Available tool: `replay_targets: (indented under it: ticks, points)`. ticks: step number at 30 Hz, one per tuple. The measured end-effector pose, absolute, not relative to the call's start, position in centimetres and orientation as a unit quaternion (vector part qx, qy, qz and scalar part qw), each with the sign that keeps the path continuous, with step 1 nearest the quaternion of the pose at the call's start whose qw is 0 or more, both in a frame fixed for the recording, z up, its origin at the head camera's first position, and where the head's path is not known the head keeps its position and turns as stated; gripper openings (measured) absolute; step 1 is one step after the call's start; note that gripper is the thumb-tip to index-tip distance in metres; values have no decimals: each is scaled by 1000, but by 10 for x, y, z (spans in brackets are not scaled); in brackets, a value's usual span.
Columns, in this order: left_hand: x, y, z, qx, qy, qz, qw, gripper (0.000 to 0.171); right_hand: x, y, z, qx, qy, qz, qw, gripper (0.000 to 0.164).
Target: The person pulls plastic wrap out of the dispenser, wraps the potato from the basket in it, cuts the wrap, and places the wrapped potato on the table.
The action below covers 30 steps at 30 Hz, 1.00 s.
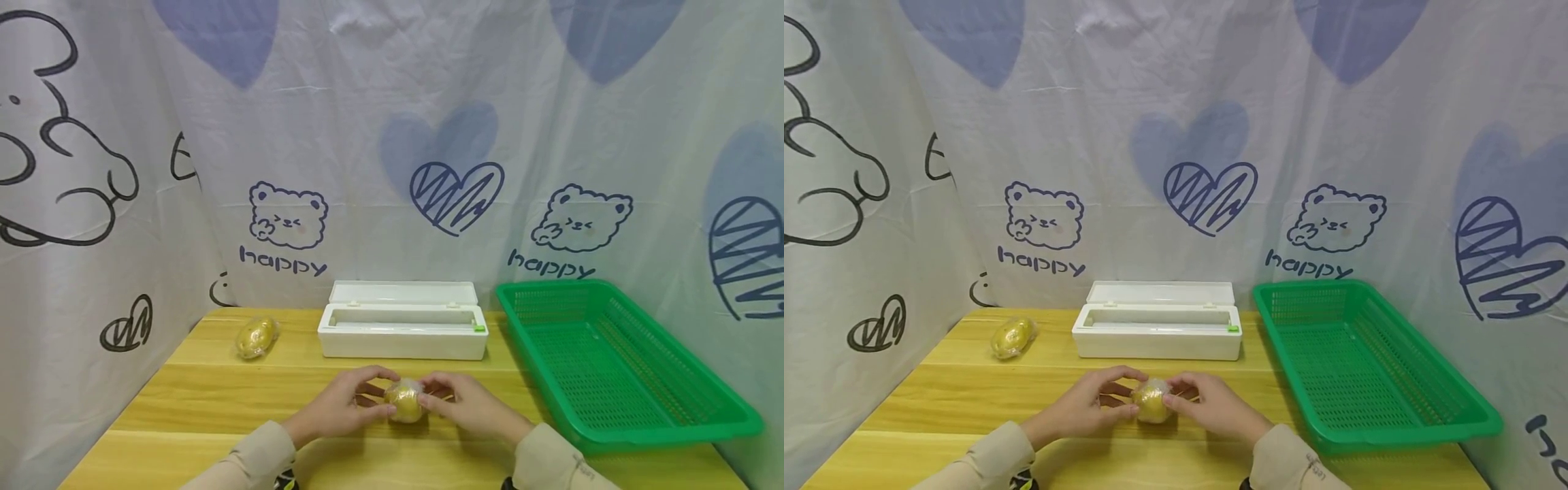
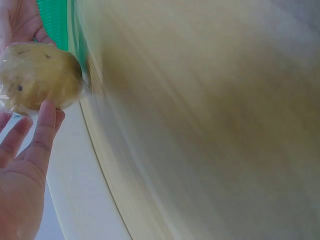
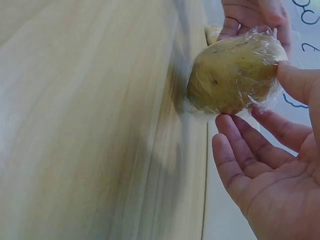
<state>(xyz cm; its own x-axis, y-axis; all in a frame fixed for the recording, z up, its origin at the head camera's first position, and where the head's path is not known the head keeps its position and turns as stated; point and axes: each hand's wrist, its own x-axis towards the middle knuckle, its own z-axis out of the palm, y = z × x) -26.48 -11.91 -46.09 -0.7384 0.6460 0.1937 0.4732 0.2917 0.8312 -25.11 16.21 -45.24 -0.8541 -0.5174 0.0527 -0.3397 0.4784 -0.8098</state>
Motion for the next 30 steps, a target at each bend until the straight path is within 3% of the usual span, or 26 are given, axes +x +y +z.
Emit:
replay_targets:
  ticks: [4, 13, 21, 30]
  points:
    - [-263, -117, -459, 343, 800, 482, 96, 49, -252, 163, -452, -242, 849, -455, 116, 43]
    - [-259, -111, -460, 317, 793, 504, 130, 41, -250, 158, -455, -199, 810, -524, 171, 46]
    - [-260, -105, -464, 271, 780, 533, 187, 32, -244, 157, -459, -201, 846, -474, 140, 44]
    - [-260, -98, -468, 248, 805, 514, 161, 37, -233, 159, -452, -263, 878, -387, 99, 80]
